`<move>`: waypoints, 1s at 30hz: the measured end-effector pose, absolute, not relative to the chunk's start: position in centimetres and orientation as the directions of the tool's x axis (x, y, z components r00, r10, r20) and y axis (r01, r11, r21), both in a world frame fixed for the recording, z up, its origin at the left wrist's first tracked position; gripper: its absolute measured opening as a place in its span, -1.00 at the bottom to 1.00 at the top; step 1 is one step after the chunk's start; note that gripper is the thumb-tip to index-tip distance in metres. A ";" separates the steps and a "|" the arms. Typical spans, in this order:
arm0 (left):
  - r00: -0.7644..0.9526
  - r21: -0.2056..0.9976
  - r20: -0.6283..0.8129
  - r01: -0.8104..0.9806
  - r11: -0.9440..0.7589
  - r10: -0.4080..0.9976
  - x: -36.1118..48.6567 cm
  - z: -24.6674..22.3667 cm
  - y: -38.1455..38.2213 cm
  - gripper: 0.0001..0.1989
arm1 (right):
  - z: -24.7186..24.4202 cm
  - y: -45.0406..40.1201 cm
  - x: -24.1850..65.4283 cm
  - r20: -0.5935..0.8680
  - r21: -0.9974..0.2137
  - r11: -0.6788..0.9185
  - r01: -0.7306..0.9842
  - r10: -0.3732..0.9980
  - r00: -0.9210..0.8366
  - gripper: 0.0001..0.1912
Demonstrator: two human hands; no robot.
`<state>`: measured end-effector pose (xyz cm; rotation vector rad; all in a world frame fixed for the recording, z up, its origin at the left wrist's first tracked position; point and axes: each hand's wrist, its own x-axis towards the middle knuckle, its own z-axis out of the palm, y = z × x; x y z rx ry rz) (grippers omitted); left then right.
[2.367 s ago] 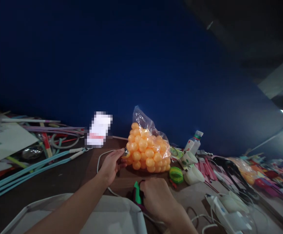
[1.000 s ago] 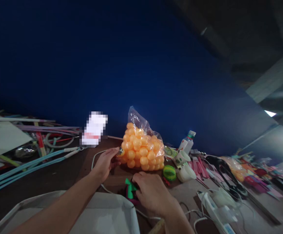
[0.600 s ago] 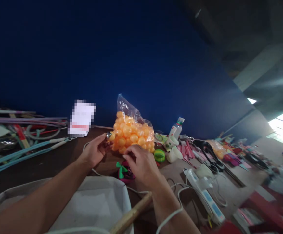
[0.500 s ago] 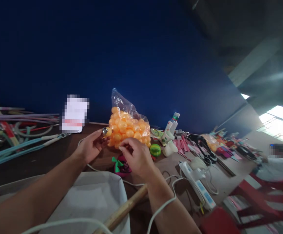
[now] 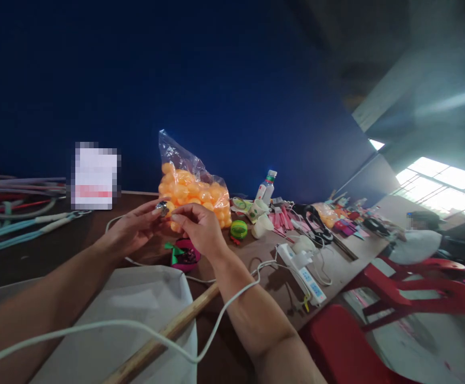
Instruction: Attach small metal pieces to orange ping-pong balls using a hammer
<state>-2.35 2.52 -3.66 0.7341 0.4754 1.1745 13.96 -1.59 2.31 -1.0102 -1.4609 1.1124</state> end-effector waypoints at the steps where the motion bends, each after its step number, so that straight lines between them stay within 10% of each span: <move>1: 0.345 0.741 0.047 -0.642 0.199 0.938 -2.3 -3.8 2.5 -0.55 | 2.3 -1.4 14.0 0.189 -0.981 0.193 0.013 0.971 -0.150 -0.82; 30: 0.426 0.803 -0.006 -0.538 0.258 0.905 -1.6 -2.7 1.8 -0.55 | 1.9 -0.2 14.8 -0.130 -0.946 -0.168 -0.278 0.980 -0.151 -0.66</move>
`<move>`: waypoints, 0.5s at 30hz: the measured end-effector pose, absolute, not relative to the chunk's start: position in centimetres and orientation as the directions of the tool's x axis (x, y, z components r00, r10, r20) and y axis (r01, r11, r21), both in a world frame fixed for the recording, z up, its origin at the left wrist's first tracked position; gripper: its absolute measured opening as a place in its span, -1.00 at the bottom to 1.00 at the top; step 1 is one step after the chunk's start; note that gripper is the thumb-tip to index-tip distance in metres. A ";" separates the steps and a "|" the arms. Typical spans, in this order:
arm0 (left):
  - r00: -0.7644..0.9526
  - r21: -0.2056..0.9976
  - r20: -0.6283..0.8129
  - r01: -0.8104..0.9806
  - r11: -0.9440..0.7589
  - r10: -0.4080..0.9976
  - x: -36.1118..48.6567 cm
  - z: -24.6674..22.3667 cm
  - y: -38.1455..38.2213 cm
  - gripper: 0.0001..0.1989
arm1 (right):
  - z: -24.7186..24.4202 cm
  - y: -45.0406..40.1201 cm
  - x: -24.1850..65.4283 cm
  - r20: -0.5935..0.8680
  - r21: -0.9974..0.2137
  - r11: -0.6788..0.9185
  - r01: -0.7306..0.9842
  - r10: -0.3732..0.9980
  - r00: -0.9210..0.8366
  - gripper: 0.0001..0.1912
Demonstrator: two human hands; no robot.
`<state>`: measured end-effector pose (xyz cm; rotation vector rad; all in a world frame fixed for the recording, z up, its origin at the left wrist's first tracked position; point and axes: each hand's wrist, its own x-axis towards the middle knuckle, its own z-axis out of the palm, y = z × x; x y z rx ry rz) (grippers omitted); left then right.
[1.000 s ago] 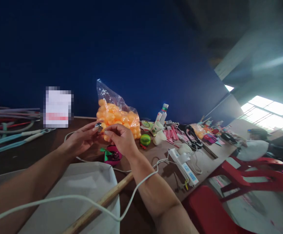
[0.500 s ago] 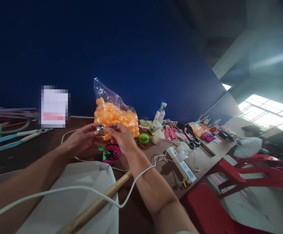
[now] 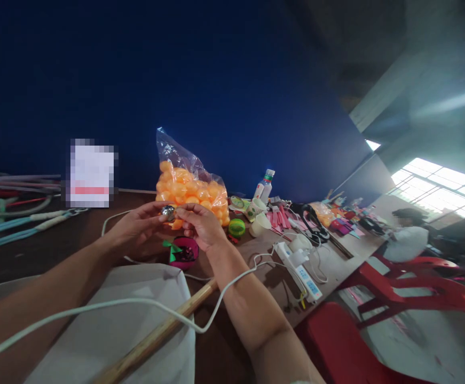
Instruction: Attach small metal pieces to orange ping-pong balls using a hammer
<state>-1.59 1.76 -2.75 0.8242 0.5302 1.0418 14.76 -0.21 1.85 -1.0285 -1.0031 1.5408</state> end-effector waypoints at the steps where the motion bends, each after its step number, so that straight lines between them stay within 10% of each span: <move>1: 0.438 0.806 -0.009 -0.529 0.266 0.899 -1.6 -2.7 1.7 -0.53 | 1.9 -0.2 14.8 -0.136 -0.944 -0.175 -0.278 0.978 -0.156 -0.66; 15: 0.435 0.790 -0.011 -0.548 0.274 0.901 -1.6 -2.4 1.4 -0.56 | 1.9 -0.2 14.8 -0.175 -0.925 -0.225 -0.306 0.967 -0.184 -0.72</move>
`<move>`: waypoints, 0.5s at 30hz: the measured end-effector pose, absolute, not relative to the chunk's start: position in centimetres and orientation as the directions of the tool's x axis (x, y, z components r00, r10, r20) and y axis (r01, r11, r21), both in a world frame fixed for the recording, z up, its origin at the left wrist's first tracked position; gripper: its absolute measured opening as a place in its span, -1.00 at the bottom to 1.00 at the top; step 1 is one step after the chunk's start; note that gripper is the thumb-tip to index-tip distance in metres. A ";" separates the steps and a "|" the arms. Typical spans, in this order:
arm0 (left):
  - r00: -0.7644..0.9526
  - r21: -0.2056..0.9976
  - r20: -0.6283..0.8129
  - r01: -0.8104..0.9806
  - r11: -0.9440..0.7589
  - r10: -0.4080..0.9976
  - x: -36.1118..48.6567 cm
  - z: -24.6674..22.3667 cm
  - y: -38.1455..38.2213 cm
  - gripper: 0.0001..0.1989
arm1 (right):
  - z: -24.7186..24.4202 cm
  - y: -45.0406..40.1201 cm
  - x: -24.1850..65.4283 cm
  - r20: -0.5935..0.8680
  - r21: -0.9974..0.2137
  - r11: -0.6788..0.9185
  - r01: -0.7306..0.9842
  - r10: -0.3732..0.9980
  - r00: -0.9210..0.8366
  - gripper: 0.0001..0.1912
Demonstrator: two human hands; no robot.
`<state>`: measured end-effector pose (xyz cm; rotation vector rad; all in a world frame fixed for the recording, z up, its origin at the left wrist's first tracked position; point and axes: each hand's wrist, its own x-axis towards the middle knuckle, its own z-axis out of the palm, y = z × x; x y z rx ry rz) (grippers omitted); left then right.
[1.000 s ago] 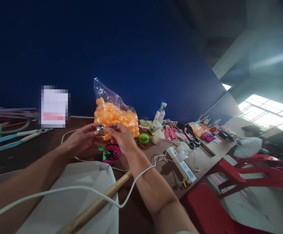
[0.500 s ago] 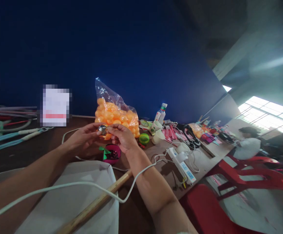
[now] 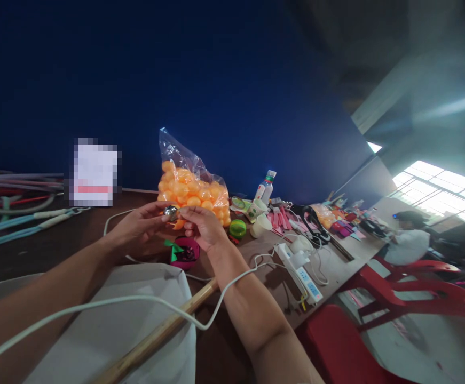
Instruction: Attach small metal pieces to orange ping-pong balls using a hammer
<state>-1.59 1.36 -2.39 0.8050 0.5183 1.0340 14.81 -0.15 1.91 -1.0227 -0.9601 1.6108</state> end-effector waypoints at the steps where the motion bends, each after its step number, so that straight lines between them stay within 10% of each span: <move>1: 0.429 0.792 -0.005 -0.550 0.266 0.903 -1.6 -2.5 1.4 -0.56 | 1.9 -0.1 14.8 -0.170 -0.924 -0.222 -0.310 0.968 -0.186 -0.72; 15: 0.390 0.793 0.054 -0.576 0.198 0.919 -1.5 -3.1 2.1 -0.63 | 1.8 -0.1 14.9 -0.163 -0.924 -0.221 -0.312 0.966 -0.202 -0.69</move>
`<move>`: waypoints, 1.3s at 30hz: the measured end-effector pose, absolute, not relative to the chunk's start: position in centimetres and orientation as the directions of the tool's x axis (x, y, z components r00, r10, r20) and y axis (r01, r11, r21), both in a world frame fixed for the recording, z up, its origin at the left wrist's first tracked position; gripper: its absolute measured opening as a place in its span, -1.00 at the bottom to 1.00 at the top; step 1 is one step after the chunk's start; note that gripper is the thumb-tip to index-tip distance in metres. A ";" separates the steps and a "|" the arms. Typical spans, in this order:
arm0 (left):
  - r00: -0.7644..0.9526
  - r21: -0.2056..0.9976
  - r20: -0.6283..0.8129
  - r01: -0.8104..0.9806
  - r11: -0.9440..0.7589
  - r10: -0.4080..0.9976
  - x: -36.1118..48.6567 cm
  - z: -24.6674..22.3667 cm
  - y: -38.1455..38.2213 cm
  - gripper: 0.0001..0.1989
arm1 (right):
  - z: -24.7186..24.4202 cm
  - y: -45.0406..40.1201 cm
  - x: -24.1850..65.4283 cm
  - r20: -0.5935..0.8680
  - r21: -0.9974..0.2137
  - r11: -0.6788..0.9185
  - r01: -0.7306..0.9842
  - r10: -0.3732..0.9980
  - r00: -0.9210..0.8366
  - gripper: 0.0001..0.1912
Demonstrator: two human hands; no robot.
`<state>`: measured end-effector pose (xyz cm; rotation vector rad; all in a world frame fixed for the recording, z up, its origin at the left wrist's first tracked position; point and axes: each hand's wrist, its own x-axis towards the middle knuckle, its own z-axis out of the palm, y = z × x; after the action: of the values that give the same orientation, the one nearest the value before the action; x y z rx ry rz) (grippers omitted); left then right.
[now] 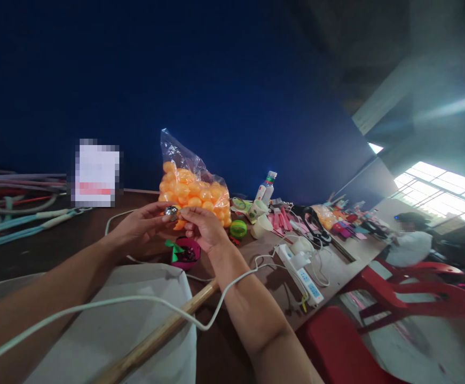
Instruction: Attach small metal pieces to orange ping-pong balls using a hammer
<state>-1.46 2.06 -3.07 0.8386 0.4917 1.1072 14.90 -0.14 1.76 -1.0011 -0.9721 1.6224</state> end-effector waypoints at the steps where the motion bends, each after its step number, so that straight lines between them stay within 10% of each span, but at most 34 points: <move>1: 0.396 0.794 0.057 -0.575 0.199 0.917 -1.5 -3.2 2.1 -0.63 | 1.7 -0.1 14.9 -0.162 -0.925 -0.221 -0.311 0.966 -0.203 -0.69; 39: 0.428 0.780 0.036 -0.577 0.242 0.903 -1.5 -3.6 2.1 -0.59 | 1.4 -0.1 14.8 -0.152 -0.928 -0.205 -0.312 0.970 -0.187 -0.68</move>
<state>-1.49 2.06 -3.56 0.8167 0.4749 1.0647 14.77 -0.14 1.42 -1.0007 -0.9739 1.6013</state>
